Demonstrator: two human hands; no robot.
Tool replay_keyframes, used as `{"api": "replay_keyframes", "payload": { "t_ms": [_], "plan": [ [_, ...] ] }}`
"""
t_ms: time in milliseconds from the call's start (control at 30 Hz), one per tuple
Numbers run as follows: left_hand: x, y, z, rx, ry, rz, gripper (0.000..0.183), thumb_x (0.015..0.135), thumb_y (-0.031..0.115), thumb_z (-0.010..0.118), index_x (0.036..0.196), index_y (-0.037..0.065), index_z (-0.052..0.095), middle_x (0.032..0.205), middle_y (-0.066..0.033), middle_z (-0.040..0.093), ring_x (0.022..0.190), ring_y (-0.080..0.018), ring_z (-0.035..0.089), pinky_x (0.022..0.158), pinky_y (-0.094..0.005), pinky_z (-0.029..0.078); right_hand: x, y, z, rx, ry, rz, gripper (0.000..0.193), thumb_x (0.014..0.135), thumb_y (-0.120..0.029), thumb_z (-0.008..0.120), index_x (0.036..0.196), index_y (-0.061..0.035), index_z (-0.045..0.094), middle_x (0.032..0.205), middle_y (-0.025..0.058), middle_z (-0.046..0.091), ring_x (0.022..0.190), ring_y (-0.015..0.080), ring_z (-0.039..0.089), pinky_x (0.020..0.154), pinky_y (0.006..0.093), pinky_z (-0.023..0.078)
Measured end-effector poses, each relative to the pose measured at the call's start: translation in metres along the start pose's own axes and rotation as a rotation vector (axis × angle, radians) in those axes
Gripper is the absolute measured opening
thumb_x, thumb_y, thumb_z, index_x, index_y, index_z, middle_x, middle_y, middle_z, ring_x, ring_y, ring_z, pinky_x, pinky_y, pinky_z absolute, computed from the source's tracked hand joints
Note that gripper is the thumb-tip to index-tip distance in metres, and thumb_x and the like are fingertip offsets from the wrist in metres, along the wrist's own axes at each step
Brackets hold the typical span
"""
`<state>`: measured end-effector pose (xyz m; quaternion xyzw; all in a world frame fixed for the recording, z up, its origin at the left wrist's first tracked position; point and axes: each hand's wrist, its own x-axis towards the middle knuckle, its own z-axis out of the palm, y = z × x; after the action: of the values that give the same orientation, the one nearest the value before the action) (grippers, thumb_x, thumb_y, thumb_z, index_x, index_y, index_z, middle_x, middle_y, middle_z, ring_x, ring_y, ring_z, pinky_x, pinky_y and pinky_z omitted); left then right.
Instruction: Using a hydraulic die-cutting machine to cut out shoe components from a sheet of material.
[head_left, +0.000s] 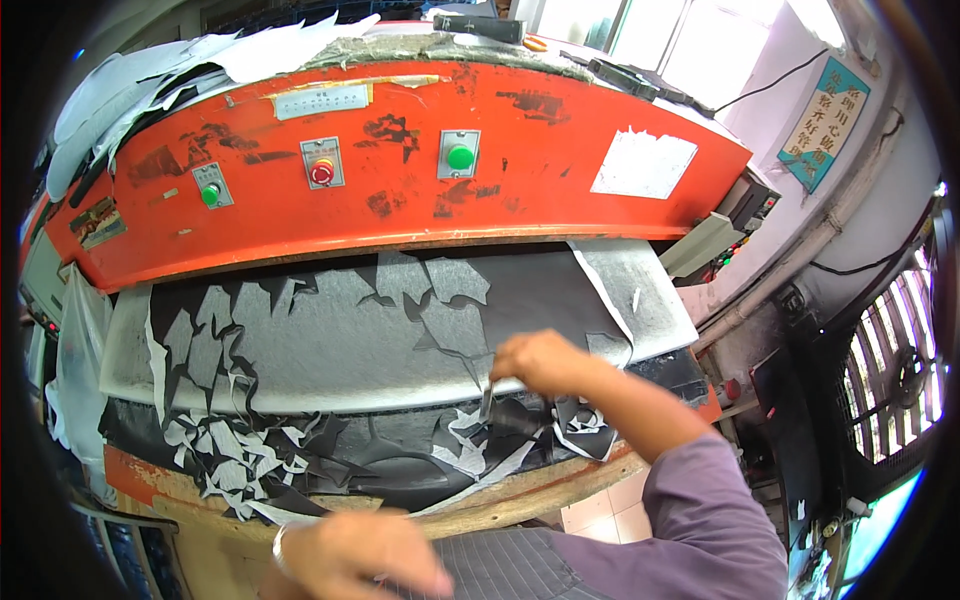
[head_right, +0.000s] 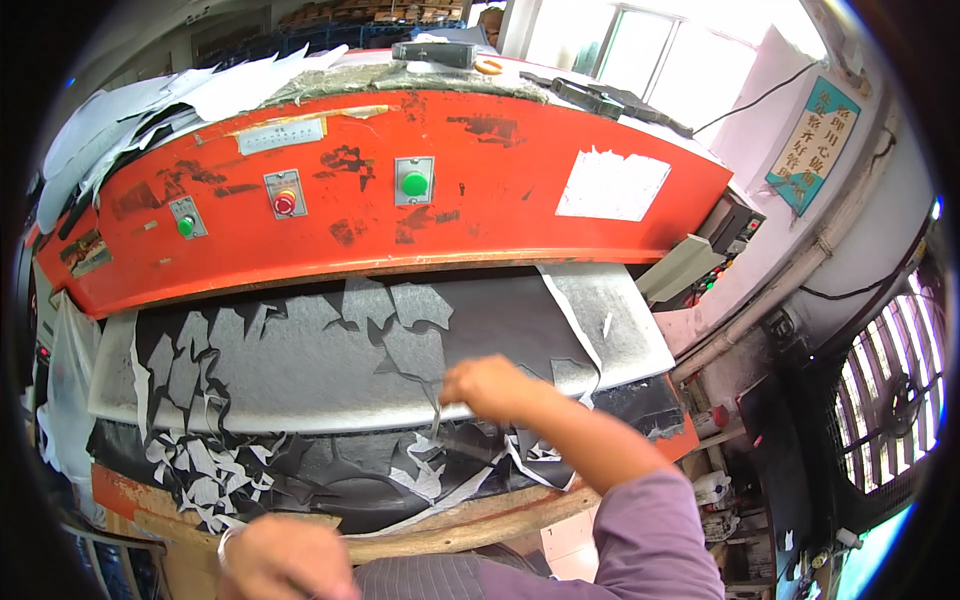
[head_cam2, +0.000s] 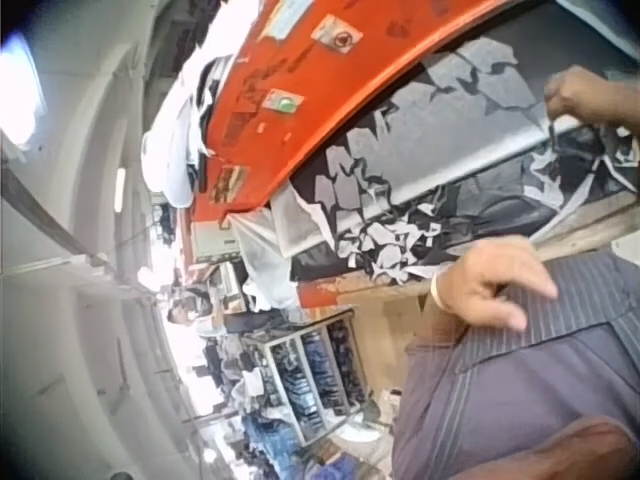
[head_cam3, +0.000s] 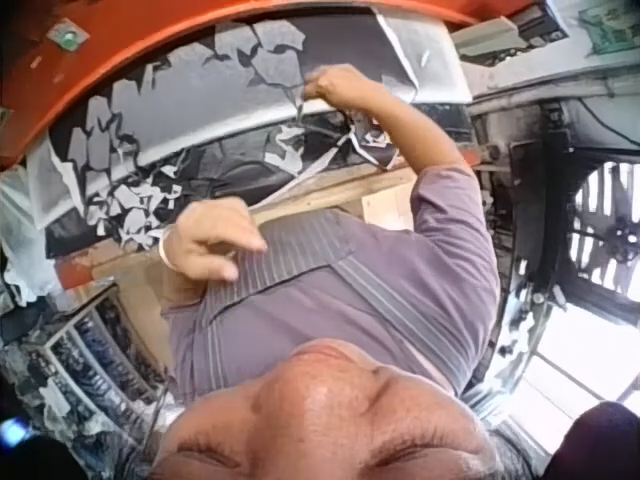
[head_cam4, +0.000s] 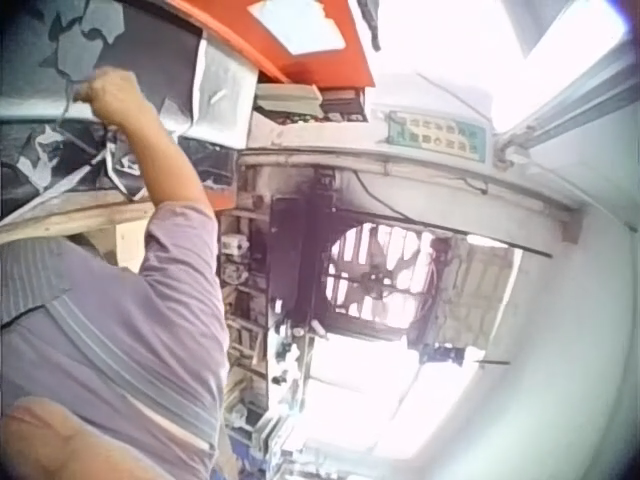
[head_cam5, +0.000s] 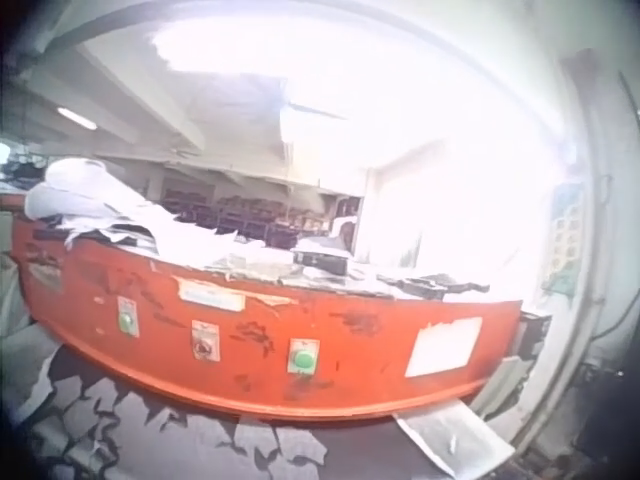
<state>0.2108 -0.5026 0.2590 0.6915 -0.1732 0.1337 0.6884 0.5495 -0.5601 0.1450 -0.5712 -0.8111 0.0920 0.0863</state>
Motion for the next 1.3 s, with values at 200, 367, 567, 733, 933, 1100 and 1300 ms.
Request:
{"api": "replay_keyframes", "payload": {
  "t_ms": [200,367,567,733,933,1100,1300],
  "plan": [
    [0.051,-0.156,-0.001,0.377,0.514,-0.438,0.029,0.082,0.021,0.072,0.104,0.003,0.067,0.099,-0.0101,0.067,0.089,-0.019,0.065,0.081,-0.0297,0.05,0.047,0.109,-0.008,-0.298,-0.144,-0.235,0.016,0.076,-0.012,0.057,0.084,-0.0188,0.07,0.091,-0.0008,0.062,0.093,0.0225,0.06,0.071,0.0366,0.054],
    [0.086,-0.233,-0.005,0.434,0.719,-0.629,0.027,0.081,0.023,0.071,0.102,0.006,0.066,0.104,-0.0096,0.065,0.087,-0.021,0.062,0.076,-0.0341,0.048,0.049,0.142,0.025,-0.323,-0.21,-0.306,0.017,0.076,-0.011,0.056,0.085,-0.0157,0.07,0.096,-0.0006,0.064,0.1,0.0227,0.059,0.079,0.0357,0.052],
    [0.091,-0.312,-0.028,0.823,0.82,-0.499,0.031,0.081,0.014,0.062,0.11,0.006,0.054,0.117,-0.0141,0.061,0.111,-0.0313,0.053,0.101,-0.0447,0.034,-0.019,0.125,0.058,0.14,0.435,0.218,0.045,0.08,-0.02,0.068,0.123,-0.0123,0.059,0.13,0.0129,0.056,0.121,0.0324,0.049,0.104,0.0425,0.035],
    [0.135,-0.332,-0.04,0.958,0.829,-0.598,0.043,0.082,0.009,0.055,0.122,0.005,0.042,0.128,-0.016,0.056,0.132,-0.0292,0.042,0.112,-0.0494,0.019,-0.06,0.115,0.083,0.22,0.373,0.57,0.072,0.078,-0.035,0.075,0.139,-0.0135,0.044,0.139,0.0166,0.047,0.135,0.0324,0.038,0.11,0.047,0.027],
    [0.131,-0.339,-0.038,0.988,0.692,-0.528,0.04,0.079,0.006,0.052,0.117,0.003,0.041,0.127,-0.016,0.058,0.132,-0.0278,0.043,0.113,-0.0515,0.018,-0.064,0.149,0.087,0.256,0.36,0.452,0.043,0.077,-0.031,0.075,0.113,-0.0119,0.063,0.133,0.012,0.055,0.134,0.0296,0.041,0.111,0.0491,0.025],
    [0.127,-0.342,-0.045,0.878,0.753,-0.493,0.043,0.077,0.005,0.053,0.118,0.004,0.039,0.128,-0.0151,0.059,0.133,-0.0291,0.043,0.112,-0.0481,0.02,-0.061,0.165,0.084,0.307,0.254,0.398,0.038,0.076,-0.023,0.075,0.111,-0.0128,0.063,0.13,0.0107,0.058,0.135,0.0266,0.04,0.112,0.0475,0.024],
    [0.13,-0.355,-0.057,0.986,0.755,-0.493,0.043,0.075,0.003,0.052,0.116,0.004,0.039,0.131,-0.0163,0.056,0.134,-0.0289,0.041,0.11,-0.0455,0.023,-0.05,0.18,0.082,0.327,0.166,0.347,0.04,0.081,-0.022,0.071,0.118,-0.0137,0.06,0.134,0.0107,0.055,0.137,0.0273,0.037,0.113,0.048,0.021]
  ]
}}
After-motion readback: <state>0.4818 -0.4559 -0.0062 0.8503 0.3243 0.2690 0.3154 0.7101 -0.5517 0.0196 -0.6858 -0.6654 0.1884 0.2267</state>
